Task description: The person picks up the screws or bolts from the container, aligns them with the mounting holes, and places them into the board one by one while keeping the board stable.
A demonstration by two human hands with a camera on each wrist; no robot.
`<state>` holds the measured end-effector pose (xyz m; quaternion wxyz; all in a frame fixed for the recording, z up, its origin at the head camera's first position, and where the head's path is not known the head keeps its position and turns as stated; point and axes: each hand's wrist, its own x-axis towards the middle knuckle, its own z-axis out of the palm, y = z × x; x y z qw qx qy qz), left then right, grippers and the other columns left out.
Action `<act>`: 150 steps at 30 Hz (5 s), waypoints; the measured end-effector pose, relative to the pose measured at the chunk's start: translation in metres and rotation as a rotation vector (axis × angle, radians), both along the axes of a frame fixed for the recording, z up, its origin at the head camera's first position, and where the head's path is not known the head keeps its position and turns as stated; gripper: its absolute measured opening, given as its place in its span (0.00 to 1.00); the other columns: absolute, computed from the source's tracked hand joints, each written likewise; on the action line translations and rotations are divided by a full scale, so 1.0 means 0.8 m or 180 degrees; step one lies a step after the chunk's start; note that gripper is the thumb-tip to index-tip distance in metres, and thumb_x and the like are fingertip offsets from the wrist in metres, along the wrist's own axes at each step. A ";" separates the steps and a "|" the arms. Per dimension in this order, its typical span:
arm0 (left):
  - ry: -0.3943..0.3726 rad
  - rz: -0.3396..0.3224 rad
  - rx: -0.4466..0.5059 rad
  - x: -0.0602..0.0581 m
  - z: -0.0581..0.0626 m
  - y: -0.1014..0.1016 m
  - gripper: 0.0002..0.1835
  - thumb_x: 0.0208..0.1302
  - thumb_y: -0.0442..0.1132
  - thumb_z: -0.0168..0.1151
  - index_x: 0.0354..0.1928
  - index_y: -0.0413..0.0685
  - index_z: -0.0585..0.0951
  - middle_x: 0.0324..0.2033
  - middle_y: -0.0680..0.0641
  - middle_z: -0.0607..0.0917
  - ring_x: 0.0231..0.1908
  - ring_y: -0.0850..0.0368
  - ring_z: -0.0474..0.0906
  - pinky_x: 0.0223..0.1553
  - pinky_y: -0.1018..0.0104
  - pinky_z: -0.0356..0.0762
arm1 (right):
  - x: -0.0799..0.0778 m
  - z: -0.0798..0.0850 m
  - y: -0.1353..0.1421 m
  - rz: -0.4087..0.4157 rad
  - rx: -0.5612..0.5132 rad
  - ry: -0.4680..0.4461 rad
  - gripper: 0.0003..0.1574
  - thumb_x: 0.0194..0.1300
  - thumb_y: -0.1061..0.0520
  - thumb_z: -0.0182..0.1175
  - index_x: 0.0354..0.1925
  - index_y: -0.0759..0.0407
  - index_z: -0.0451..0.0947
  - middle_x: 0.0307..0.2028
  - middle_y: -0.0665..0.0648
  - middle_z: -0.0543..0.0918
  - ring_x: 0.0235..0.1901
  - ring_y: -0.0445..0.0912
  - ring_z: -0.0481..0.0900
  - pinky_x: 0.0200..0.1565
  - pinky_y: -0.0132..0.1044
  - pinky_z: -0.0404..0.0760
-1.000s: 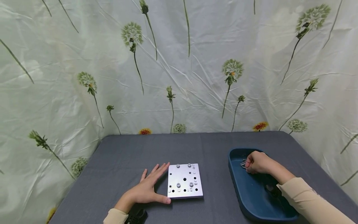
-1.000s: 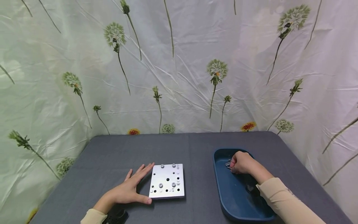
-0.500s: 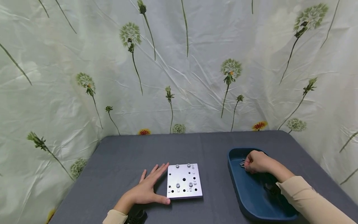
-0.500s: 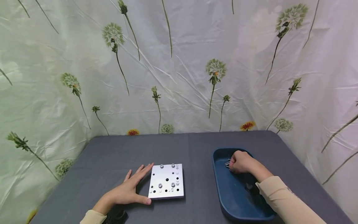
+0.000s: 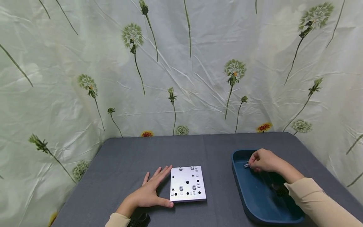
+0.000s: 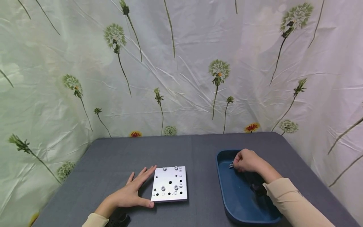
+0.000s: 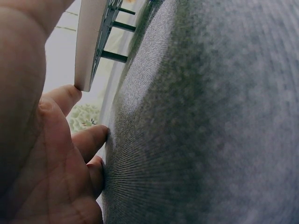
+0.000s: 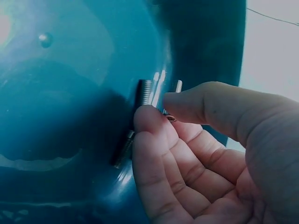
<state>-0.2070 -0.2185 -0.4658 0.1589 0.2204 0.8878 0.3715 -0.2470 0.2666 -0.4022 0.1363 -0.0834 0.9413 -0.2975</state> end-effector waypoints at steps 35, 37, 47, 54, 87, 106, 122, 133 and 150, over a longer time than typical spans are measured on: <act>-0.0007 0.0022 -0.0019 -0.001 -0.001 0.000 0.68 0.51 0.60 0.86 0.88 0.64 0.52 0.87 0.43 0.53 0.87 0.32 0.36 0.74 0.18 0.19 | -0.014 0.032 -0.007 0.0057 -0.0882 -0.0279 0.20 0.82 0.56 0.59 0.57 0.73 0.83 0.36 0.54 0.89 0.35 0.44 0.82 0.40 0.38 0.84; -0.0002 0.0026 -0.0029 -0.001 -0.002 0.000 0.68 0.51 0.60 0.86 0.88 0.64 0.52 0.87 0.43 0.53 0.87 0.32 0.36 0.74 0.18 0.19 | -0.014 0.035 -0.009 0.0069 -0.0906 -0.0302 0.21 0.82 0.56 0.59 0.58 0.72 0.83 0.37 0.54 0.89 0.35 0.44 0.82 0.40 0.38 0.84; -0.0011 0.0007 -0.0030 -0.002 -0.003 -0.001 0.68 0.52 0.60 0.85 0.88 0.64 0.51 0.87 0.43 0.52 0.87 0.32 0.35 0.74 0.17 0.19 | -0.016 0.040 -0.016 0.0143 -0.0930 -0.0336 0.21 0.83 0.57 0.57 0.59 0.73 0.83 0.41 0.57 0.90 0.42 0.48 0.87 0.44 0.38 0.88; 0.0000 -0.0023 -0.0027 -0.003 -0.004 -0.001 0.68 0.52 0.60 0.85 0.88 0.64 0.50 0.87 0.44 0.52 0.87 0.33 0.35 0.74 0.18 0.19 | -0.021 0.043 -0.024 0.0150 -0.1010 -0.0392 0.22 0.82 0.57 0.58 0.61 0.74 0.82 0.47 0.60 0.91 0.44 0.46 0.89 0.48 0.38 0.90; 0.0001 0.0032 0.0001 0.002 -0.007 -0.005 0.69 0.51 0.60 0.86 0.88 0.64 0.51 0.87 0.43 0.52 0.87 0.32 0.35 0.73 0.18 0.17 | -0.040 0.040 -0.104 0.0546 -0.1293 -0.0334 0.19 0.78 0.58 0.63 0.55 0.73 0.84 0.39 0.52 0.91 0.37 0.43 0.85 0.39 0.35 0.85; 0.0009 0.0001 -0.0009 -0.002 -0.002 -0.001 0.68 0.51 0.60 0.86 0.88 0.63 0.52 0.87 0.43 0.53 0.87 0.32 0.36 0.74 0.18 0.18 | -0.045 0.035 -0.172 0.0658 -0.1197 -0.0332 0.15 0.76 0.58 0.64 0.51 0.70 0.87 0.38 0.62 0.91 0.35 0.44 0.84 0.45 0.43 0.87; -0.0012 0.0034 -0.0040 0.000 -0.001 0.000 0.68 0.50 0.60 0.86 0.88 0.64 0.52 0.87 0.42 0.53 0.87 0.32 0.37 0.74 0.18 0.19 | -0.041 0.023 -0.212 0.0940 -0.1239 -0.0464 0.14 0.76 0.61 0.64 0.49 0.73 0.87 0.35 0.63 0.90 0.31 0.41 0.81 0.40 0.41 0.84; -0.0008 0.0049 -0.0042 -0.001 0.000 0.000 0.68 0.50 0.60 0.86 0.88 0.64 0.52 0.87 0.42 0.53 0.87 0.32 0.37 0.74 0.18 0.19 | -0.033 0.012 -0.221 0.0949 -0.1103 -0.0546 0.08 0.73 0.62 0.67 0.42 0.66 0.90 0.30 0.54 0.90 0.30 0.41 0.83 0.40 0.45 0.88; -0.0004 0.0046 -0.0060 -0.002 -0.002 -0.001 0.68 0.50 0.60 0.86 0.88 0.65 0.52 0.87 0.43 0.53 0.87 0.32 0.37 0.74 0.17 0.19 | -0.026 0.007 -0.234 0.0977 -0.0919 -0.0568 0.07 0.72 0.61 0.68 0.40 0.64 0.91 0.28 0.53 0.89 0.27 0.40 0.82 0.37 0.39 0.89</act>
